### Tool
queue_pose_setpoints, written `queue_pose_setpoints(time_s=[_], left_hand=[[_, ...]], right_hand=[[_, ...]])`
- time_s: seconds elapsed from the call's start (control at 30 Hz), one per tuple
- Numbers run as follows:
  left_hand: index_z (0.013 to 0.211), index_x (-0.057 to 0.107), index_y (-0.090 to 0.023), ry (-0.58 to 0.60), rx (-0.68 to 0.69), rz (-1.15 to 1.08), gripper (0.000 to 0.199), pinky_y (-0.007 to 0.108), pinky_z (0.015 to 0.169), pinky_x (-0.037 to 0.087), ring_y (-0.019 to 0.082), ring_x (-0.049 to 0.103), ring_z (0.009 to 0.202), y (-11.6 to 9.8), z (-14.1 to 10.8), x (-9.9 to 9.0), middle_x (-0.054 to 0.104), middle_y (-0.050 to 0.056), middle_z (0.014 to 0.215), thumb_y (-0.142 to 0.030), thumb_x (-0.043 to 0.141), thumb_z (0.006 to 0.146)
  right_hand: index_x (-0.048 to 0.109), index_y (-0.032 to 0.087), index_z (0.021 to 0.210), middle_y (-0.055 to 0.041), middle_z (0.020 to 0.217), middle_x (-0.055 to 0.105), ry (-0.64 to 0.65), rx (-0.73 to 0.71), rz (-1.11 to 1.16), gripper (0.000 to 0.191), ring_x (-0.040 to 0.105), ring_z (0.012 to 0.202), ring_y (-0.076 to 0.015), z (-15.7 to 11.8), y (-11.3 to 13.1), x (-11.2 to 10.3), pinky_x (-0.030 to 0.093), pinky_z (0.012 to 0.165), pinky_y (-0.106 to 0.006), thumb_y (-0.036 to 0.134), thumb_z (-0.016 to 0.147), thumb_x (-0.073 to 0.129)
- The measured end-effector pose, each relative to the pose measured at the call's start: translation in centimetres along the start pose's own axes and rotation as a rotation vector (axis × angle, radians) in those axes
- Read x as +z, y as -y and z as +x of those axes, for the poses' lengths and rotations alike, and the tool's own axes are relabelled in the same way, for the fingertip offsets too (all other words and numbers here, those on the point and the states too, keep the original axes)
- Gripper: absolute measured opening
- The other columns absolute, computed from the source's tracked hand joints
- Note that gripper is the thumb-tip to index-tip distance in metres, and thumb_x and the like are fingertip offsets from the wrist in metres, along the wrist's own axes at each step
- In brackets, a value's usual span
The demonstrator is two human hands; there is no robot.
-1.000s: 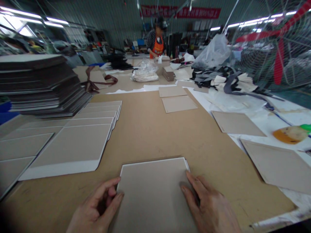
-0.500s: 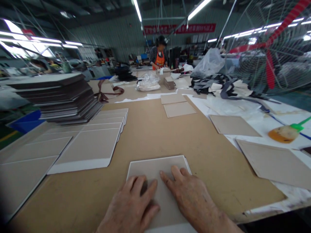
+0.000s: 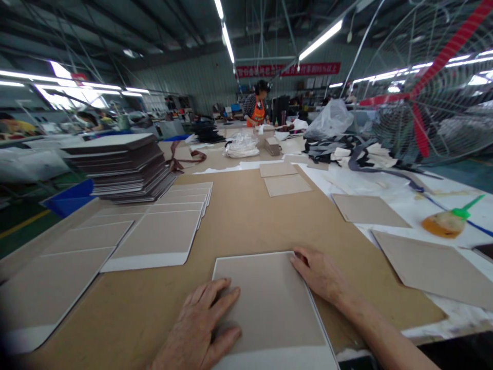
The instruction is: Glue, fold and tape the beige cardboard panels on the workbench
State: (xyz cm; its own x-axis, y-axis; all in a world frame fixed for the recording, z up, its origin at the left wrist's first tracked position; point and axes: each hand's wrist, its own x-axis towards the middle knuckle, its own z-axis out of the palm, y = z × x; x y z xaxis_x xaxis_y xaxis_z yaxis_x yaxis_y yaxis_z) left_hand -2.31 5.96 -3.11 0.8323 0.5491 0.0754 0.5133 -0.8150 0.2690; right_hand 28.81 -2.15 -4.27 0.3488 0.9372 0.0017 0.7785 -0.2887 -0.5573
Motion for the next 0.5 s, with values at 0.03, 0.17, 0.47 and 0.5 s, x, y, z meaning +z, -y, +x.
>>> queue_pose_setpoints(time_s=[0.03, 0.17, 0.47, 0.5], left_hand=[[0.135, 0.052, -0.035, -0.003, -0.002, -0.008, 0.055, 0.053, 0.103, 0.043, 0.031, 0.046, 0.127, -0.1, 0.0, 0.0, 0.050, 0.006, 0.141, -0.045, 0.064, 0.082], [0.134, 0.053, -0.034, -0.003, -0.016, -0.042, 0.053, 0.052, 0.104, 0.042, 0.031, 0.045, 0.127, -0.3, -0.2, -0.2, 0.050, 0.006, 0.140, -0.045, 0.064, 0.082], [0.141, 0.043, -0.020, -0.122, -0.040, -0.201, 0.078, 0.059, 0.111, 0.032, 0.038, 0.025, 0.141, -0.2, -1.1, 0.0, 0.030, 0.018, 0.152, -0.046, 0.073, 0.074], [0.141, 0.041, -0.019, -0.148, -0.030, -0.251, 0.082, 0.058, 0.111, 0.033, 0.038, 0.025, 0.142, -0.1, -1.4, 0.1, 0.027, 0.019, 0.153, -0.045, 0.076, 0.072]], right_hand=[[0.067, 0.019, 0.107, -0.0083, 0.098, 0.070, 0.009, -0.013, 0.013, 0.037, 0.064, 0.089, -0.0222, 0.3, -0.2, 0.1, 0.047, 0.079, -0.034, 0.042, 0.091, 0.043], [0.069, 0.020, 0.103, -0.0056, 0.093, 0.069, -0.043, -0.018, 0.128, 0.035, 0.063, 0.084, -0.0212, 0.3, -0.6, 0.1, 0.046, 0.079, -0.034, 0.043, 0.085, 0.050], [0.057, 0.028, 0.104, -0.0050, 0.095, 0.070, -0.072, 0.218, 0.726, 0.045, 0.067, 0.081, -0.0247, -1.5, 3.2, -2.5, 0.054, 0.065, -0.036, 0.057, 0.071, 0.068], [0.057, 0.030, 0.103, -0.0064, 0.097, 0.071, -0.075, 0.224, 0.731, 0.044, 0.068, 0.084, -0.0260, -1.4, 3.1, -2.8, 0.055, 0.067, -0.037, 0.056, 0.071, 0.070]])
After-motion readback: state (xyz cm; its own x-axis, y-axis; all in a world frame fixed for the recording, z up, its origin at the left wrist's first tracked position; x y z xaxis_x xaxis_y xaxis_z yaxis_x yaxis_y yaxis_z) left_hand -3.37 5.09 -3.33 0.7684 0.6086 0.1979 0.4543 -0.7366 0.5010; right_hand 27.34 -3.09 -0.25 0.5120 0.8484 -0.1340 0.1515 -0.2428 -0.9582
